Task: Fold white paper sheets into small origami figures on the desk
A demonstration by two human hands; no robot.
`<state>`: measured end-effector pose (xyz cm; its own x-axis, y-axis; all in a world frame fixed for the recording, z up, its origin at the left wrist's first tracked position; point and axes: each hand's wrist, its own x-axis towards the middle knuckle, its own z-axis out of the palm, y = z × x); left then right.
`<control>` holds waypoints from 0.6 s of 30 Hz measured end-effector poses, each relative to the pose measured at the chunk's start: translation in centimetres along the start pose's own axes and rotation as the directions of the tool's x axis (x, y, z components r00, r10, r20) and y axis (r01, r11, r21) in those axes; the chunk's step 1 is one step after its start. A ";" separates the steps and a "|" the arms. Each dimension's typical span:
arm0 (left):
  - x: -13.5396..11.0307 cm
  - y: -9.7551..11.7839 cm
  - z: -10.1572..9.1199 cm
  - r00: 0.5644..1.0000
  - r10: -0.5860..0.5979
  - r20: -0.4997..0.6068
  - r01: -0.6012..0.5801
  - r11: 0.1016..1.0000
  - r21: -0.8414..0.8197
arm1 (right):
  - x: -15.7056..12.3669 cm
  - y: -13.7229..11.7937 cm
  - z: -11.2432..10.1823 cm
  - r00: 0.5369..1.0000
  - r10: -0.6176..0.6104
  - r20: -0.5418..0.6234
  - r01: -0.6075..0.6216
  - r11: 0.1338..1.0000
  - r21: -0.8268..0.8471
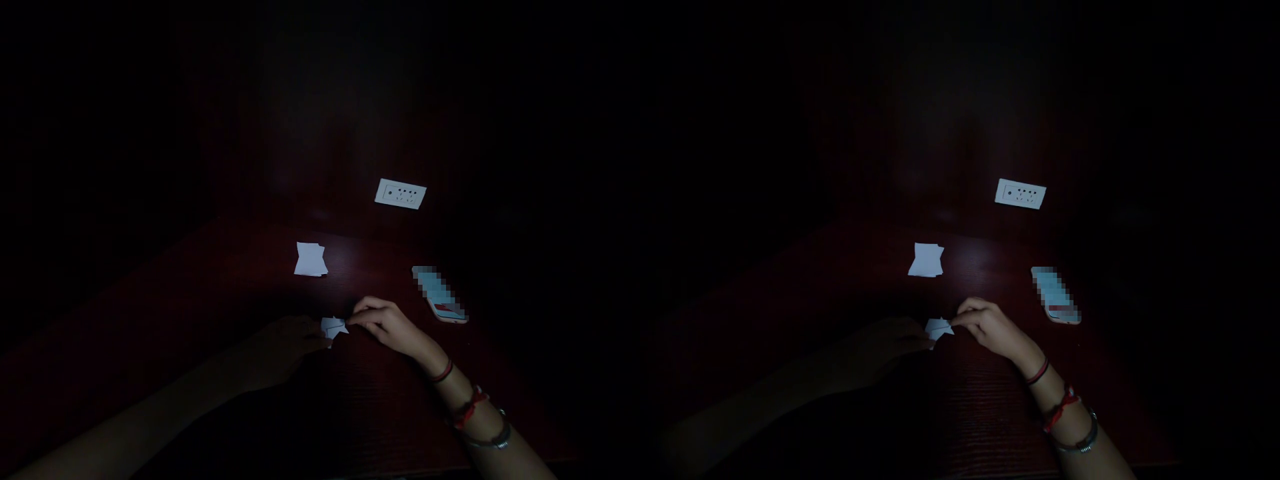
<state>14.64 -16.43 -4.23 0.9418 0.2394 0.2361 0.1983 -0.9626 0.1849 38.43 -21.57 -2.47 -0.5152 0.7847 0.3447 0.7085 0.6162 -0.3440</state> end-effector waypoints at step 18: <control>-0.1 -0.2 0.4 1.000 0.014 0.006 -0.015 0.999 0.039 | 0.3 0.1 1.4 0.996 0.047 0.071 -0.046 0.999 -0.014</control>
<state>14.63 -16.28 -4.65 0.9461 0.2248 0.2331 0.1949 -0.9701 0.1445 37.70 -21.17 -3.60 -0.5141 0.8156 0.2654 0.7381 0.5783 -0.3476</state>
